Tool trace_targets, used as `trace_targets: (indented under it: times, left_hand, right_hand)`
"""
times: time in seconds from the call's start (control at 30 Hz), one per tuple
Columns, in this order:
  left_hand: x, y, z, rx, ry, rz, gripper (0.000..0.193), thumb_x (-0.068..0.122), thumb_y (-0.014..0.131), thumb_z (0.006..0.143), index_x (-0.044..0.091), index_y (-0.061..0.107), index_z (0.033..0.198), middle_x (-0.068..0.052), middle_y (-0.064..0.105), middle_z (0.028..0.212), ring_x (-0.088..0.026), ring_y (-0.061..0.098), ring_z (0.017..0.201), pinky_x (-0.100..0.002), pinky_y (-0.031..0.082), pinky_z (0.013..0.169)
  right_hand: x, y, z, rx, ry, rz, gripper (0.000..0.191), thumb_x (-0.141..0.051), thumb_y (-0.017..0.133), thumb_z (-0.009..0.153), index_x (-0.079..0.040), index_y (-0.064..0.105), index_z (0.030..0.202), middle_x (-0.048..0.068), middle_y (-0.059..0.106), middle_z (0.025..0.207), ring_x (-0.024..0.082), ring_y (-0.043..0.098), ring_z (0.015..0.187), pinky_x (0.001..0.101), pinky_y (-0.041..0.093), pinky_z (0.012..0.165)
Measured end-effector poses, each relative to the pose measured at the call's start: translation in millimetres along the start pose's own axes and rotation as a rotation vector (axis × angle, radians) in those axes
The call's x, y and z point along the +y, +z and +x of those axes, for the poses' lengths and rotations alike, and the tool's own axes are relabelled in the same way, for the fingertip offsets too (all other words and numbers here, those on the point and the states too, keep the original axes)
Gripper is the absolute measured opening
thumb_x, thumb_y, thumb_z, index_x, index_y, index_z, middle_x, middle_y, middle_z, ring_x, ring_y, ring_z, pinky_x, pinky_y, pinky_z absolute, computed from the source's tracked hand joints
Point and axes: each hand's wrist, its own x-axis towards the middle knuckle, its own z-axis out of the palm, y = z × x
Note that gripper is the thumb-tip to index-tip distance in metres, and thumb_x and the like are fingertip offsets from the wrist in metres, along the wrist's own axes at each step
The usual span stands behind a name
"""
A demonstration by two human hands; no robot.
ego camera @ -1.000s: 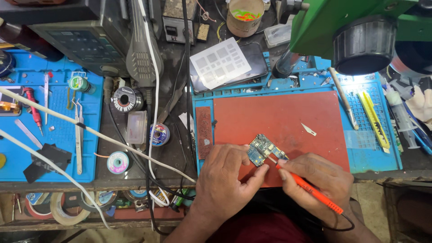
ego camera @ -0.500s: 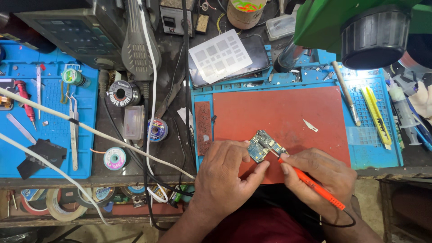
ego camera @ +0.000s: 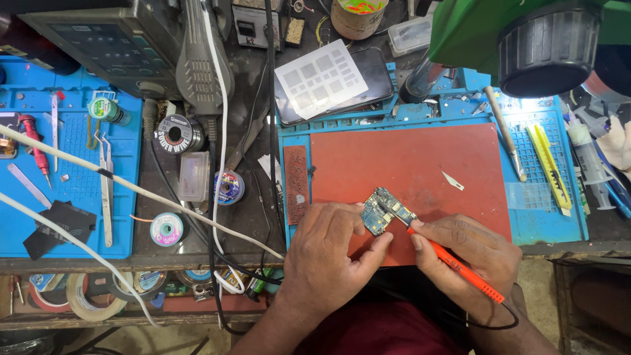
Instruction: The person uses a soldering iron and tweezers to work on a small circuit board, applying heat and manipulating components on a red mat. The person repositions the board and continues soldering while a second person briefly appears nearby.
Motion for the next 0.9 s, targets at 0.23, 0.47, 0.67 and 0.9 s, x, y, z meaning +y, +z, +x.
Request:
trace_targets:
  times: [0.23, 0.47, 0.67, 0.9]
  left_hand:
    - [-0.4, 0.4, 0.0, 0.026, 0.032, 0.004, 0.038, 0.02, 0.088, 0.081, 0.006, 0.056, 0.096, -0.01, 0.067, 0.102, -0.029, 0.064, 0.096, -0.041, 0.053, 0.083]
    - [-0.3, 0.1, -1.0, 0.006, 0.013, 0.005, 0.038, 0.021, 0.089, 0.081, 0.005, 0.057, 0.095, -0.01, 0.067, 0.101, -0.028, 0.064, 0.095, -0.041, 0.053, 0.083]
    - [-1.3, 1.5, -0.1, 0.018, 0.018, 0.006, 0.037, 0.021, 0.088, 0.081, 0.007, 0.056, 0.09, -0.011, 0.069, 0.103, -0.027, 0.065, 0.098, -0.039, 0.054, 0.083]
    - [-0.2, 0.8, -0.2, 0.012, 0.014, 0.0, 0.036, 0.02, 0.088, 0.08, 0.007, 0.056, 0.09, -0.011, 0.069, 0.102, -0.027, 0.065, 0.097, -0.039, 0.054, 0.083]
  right_hand:
    - [-1.8, 1.1, 0.2, -0.005, 0.01, -0.012, 0.02, 0.002, 0.08, 0.078, 0.0, 0.075, 0.097, 0.009, 0.072, 0.078, 0.014, 0.07, 0.066, 0.0251, 0.053, 0.059]
    - [-3.8, 2.0, 1.3, 0.004, 0.008, -0.007, 0.02, 0.001, 0.079, 0.078, 0.0, 0.075, 0.097, 0.009, 0.073, 0.08, 0.014, 0.07, 0.067, 0.0248, 0.053, 0.059]
    - [-4.6, 3.1, 1.9, 0.003, 0.031, -0.007, 0.022, 0.001, 0.08, 0.078, 0.0, 0.076, 0.099, 0.008, 0.073, 0.079, 0.013, 0.07, 0.066, 0.0241, 0.053, 0.057]
    - [-3.8, 2.8, 2.5, 0.004, 0.009, -0.008, 0.023, 0.0, 0.079, 0.08, 0.0, 0.076, 0.102, 0.009, 0.074, 0.082, 0.014, 0.071, 0.069, 0.0242, 0.054, 0.059]
